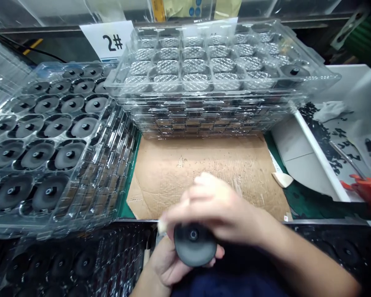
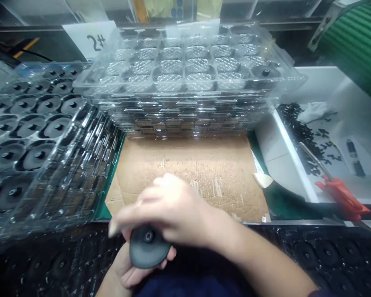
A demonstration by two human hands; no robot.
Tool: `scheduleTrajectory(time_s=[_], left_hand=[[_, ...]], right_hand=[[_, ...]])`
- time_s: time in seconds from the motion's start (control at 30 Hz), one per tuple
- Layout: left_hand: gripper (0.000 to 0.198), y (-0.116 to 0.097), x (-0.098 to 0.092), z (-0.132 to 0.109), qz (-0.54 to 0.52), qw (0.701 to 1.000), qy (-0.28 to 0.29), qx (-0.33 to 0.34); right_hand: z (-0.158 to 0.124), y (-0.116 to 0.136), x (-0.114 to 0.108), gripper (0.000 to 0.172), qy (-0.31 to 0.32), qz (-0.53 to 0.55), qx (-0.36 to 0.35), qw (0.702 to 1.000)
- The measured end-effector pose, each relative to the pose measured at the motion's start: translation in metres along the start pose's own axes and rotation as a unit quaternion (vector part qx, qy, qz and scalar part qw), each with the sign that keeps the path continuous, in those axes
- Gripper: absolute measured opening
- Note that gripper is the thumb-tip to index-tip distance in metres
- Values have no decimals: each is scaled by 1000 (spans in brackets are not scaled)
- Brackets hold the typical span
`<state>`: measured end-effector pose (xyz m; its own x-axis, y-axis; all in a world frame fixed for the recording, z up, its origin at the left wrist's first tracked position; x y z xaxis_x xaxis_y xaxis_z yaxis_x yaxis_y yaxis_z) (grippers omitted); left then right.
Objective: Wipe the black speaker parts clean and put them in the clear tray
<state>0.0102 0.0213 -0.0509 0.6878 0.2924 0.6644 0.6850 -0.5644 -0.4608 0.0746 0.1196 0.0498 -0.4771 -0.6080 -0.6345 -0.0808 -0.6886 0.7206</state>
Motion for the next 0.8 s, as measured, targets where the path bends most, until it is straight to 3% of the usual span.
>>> scheduleTrajectory(time_s=[0.07, 0.13, 0.2, 0.3, 0.4, 0.6, 0.73, 0.8], left_hand=[[58, -1, 7, -1, -86, 993, 79, -17], [54, -5, 13, -4, -180, 970, 163, -17], [47, -9, 13, -8, -232, 948, 219, -1], [50, -10, 8, -11, -234, 943, 235, 15], [54, -13, 3, -12, -225, 948, 223, 25], [53, -20, 2, -12, -184, 959, 201, 83], [48, -17, 0, -9, -125, 971, 172, 110], [47, -17, -1, -9, -121, 973, 161, 117]], right_hand=[[-6, -38, 4, 26, -59, 2, 127, 990], [-18, -74, 17, 26, -66, 3, 218, 974], [-31, -97, 38, 26, -45, 13, 244, 969], [-47, -111, 61, 31, -75, 8, 258, 963], [-53, -100, 65, 32, -122, 24, 265, 956], [-43, -51, 36, 23, -159, 129, 279, 938], [-21, -30, 36, 38, -75, 212, 249, 942], [-13, -31, 42, 35, -30, 223, 252, 941]])
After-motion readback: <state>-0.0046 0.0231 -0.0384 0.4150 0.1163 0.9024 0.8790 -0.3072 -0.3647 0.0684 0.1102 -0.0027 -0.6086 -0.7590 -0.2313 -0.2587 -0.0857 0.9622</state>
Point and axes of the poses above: each hand's wrist, its own z-axis towards the middle knuckle, its own x-axis out of the palm, y = z × x, the point moved 5 cm from there along z, towards the middle knuckle, and after that the axes turned 2 degrees about x, right-handed, at the moved point
